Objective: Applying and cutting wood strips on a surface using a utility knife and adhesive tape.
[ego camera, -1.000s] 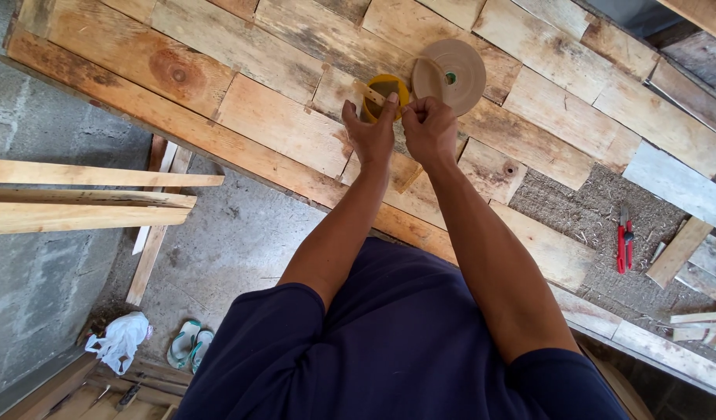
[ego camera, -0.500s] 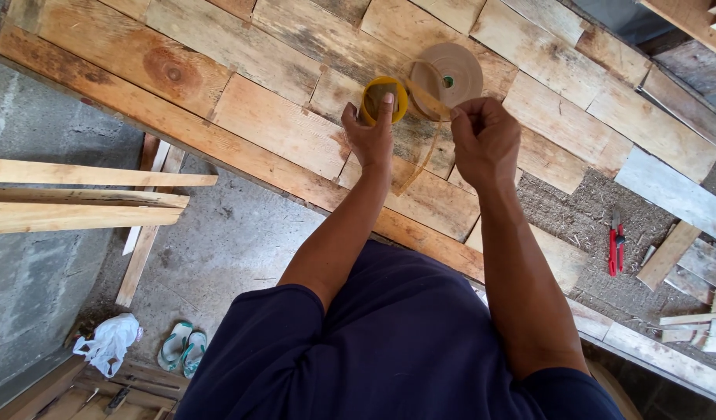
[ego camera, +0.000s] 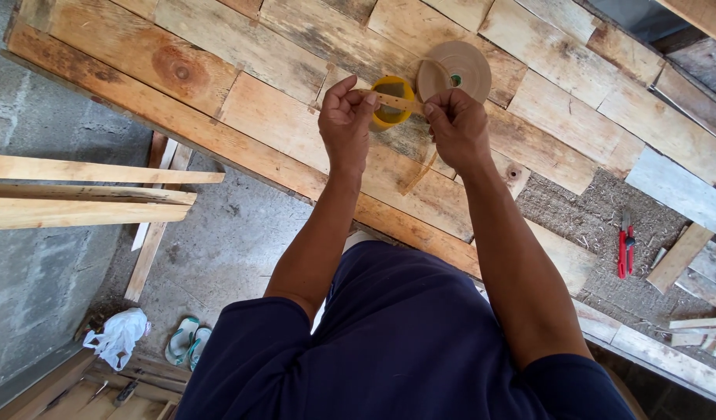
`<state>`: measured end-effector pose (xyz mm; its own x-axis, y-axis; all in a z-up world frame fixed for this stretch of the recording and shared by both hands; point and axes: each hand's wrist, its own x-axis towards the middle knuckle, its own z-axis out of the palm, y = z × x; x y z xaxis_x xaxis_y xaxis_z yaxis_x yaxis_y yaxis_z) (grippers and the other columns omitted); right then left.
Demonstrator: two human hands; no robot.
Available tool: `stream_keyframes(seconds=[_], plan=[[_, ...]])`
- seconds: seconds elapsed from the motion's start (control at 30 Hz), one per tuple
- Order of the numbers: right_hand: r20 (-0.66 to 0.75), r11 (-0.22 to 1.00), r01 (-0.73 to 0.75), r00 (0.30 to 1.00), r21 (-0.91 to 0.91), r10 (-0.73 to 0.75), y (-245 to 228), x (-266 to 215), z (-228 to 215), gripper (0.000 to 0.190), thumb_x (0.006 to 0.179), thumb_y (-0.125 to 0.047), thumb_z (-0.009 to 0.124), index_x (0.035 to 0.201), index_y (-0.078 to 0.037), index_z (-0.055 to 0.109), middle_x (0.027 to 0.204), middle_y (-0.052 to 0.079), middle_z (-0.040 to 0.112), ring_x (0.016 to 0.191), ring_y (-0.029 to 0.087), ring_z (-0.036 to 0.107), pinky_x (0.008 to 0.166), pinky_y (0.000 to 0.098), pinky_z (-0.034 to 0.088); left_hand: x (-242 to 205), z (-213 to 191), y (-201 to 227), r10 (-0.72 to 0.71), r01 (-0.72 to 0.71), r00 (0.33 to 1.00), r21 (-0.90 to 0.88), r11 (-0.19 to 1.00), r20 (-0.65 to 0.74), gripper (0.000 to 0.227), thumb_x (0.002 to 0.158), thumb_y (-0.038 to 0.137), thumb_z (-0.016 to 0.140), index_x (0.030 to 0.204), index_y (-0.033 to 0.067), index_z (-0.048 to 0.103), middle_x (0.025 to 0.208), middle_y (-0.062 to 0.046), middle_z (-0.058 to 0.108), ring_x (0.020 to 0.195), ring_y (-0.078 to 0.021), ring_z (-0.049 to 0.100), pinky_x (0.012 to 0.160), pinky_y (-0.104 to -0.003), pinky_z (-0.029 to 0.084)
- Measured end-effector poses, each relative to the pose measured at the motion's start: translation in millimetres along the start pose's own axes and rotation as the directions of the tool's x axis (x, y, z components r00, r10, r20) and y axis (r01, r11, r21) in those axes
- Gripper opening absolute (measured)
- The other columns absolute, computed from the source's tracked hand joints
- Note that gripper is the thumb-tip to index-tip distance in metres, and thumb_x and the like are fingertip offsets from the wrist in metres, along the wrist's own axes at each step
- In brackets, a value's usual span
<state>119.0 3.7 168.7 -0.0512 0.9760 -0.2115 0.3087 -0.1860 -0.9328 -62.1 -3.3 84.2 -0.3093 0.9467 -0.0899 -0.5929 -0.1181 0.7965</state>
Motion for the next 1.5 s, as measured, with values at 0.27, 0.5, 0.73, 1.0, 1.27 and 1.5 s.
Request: stream_keyframes(seconds=[0.27,0.5,0.73,1.0,1.27,1.5], plan=[[-0.06,0.973,-0.024,0.998,-0.23,0.01,5.7,3.8,2.8,0.01,0.102,-0.011,0.069,0.098,-0.001,0.069,0.076,0.003,0.068,0.065,0.009,0.062,0.056,0.0264,0.049,0.4,-10.5,-10.9,0.008,-0.002,0.999,0.179,0.984,-0.033,0.04,0.092,-0.002,0.077,0.127,-0.0064,0.058,0.097,-0.009,0.071,0.087,-0.0116,0.068,0.078,-0.023,0.058],[-0.098,0.658,0.292,0.868,-0.694,-0.488,23.4,-4.8,19.5,0.037,0.102,-0.017,0.077,0.134,-0.004,0.064,0.131,0.023,0.063,0.113,0.034,0.067,0.083,0.0408,0.064,-2.2,-1.2,-19.9,0.115,-0.05,0.983,0.397,0.916,-0.142,0.038,0.093,0.0,0.076,0.126,-0.004,0.059,0.087,-0.003,0.066,0.077,-0.0074,0.061,0.067,-0.021,0.052],[0.232,0.324,0.335,0.92,-0.885,-0.316,21.8,-16.8,55.6,0.085,0.088,-0.035,0.083,0.162,-0.022,0.044,0.169,0.026,0.01,0.155,0.044,0.017,0.125,0.0645,0.017,-5.3,2.2,-14.7,0.107,-0.002,0.973,0.461,0.887,-0.203,0.038,0.092,0.004,0.076,0.126,-0.0022,0.059,0.088,-0.003,0.067,0.078,-0.0083,0.063,0.069,-0.022,0.056],[0.198,0.311,0.29,0.935,-0.905,-0.295,24.4,-18.3,59.8,0.087,0.089,-0.038,0.083,0.164,-0.024,0.041,0.173,0.021,0.005,0.16,0.041,0.006,0.127,0.0652,0.007,-3.4,-4.9,-3.4,0.084,-0.002,0.98,0.416,0.909,-0.179,0.042,0.091,-0.001,0.077,0.126,-0.0014,0.053,0.087,-0.007,0.069,0.075,-0.011,0.063,0.066,-0.023,0.053],[0.163,0.334,0.269,0.936,-0.903,-0.313,31.1,-17.2,60.7,0.085,0.089,-0.031,0.08,0.164,-0.025,0.039,0.172,0.02,0.003,0.159,0.04,0.005,0.126,0.0664,0.006,8.3,-43.1,45.3,0.239,-0.151,0.959,0.438,0.886,-0.155,0.042,0.089,-0.008,0.077,0.122,0.0,0.053,0.088,-0.006,0.071,0.079,-0.0107,0.065,0.07,-0.021,0.053],[0.133,0.411,0.327,0.891,-0.851,-0.433,14.5,-32.2,52.5,0.061,0.101,-0.011,0.067,0.158,-0.017,0.046,0.172,0.02,0.02,0.161,0.039,0.018,0.13,0.0619,0.008,-10.6,-23.2,109.0,0.275,-0.252,0.961,0.286,0.924,-0.04,0.041,0.1,-0.008,0.072,0.134,-0.0007,0.051,0.1,-0.006,0.068,0.089,-0.0102,0.063,0.08,-0.024,0.058]])
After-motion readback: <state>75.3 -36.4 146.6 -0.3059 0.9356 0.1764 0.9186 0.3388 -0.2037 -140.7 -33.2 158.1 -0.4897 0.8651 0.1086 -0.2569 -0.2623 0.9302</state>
